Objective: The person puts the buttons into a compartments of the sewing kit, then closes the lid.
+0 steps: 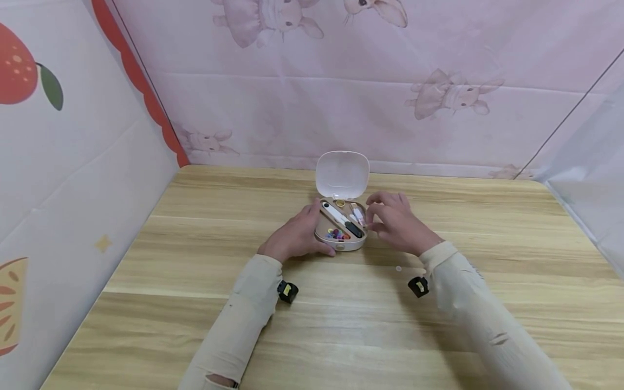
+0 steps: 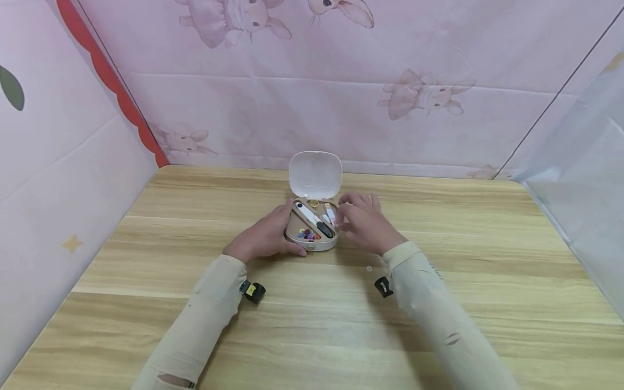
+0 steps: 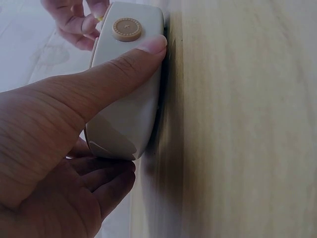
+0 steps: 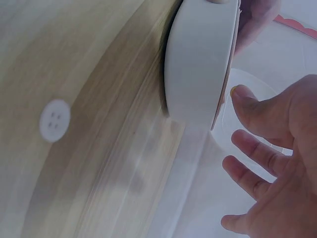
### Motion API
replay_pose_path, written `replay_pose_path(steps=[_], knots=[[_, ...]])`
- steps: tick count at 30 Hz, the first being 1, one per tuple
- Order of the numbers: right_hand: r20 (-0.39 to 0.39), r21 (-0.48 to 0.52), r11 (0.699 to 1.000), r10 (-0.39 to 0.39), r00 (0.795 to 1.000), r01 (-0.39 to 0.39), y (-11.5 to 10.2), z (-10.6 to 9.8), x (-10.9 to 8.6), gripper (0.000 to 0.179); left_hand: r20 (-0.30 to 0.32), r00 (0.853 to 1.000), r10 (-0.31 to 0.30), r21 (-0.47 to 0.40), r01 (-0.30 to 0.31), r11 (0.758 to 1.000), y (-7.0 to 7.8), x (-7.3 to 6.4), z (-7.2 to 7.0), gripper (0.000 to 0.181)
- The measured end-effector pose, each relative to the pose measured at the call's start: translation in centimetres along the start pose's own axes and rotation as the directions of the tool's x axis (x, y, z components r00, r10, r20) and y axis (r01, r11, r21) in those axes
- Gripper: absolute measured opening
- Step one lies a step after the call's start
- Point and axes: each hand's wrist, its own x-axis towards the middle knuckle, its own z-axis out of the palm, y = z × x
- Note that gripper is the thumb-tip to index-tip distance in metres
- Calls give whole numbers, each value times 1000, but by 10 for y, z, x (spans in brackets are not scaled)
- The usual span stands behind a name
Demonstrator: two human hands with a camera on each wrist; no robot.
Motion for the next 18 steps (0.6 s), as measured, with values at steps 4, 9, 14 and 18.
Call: replay_pose_path(steps=[4,9,14,18], knots=[[-1,15,1000,0,1000,0,-4,0,2,13,1,1000,0,-3,0,1000,0,0,0,130],[-21,36,999,-19,1000,19,-10,2,5,15,-4,1000,6,-7,-7,1000,-1,1,0,130],[-41,53,997,-62,997,64,-15,6,7,15,-9,1000,13,-8,-13,1000,-2,2,0,129],[-36,61,995,-79,996,81,-18,8,8,14,-12,1000,16,-11,-16,1000,-2,2,1,128]])
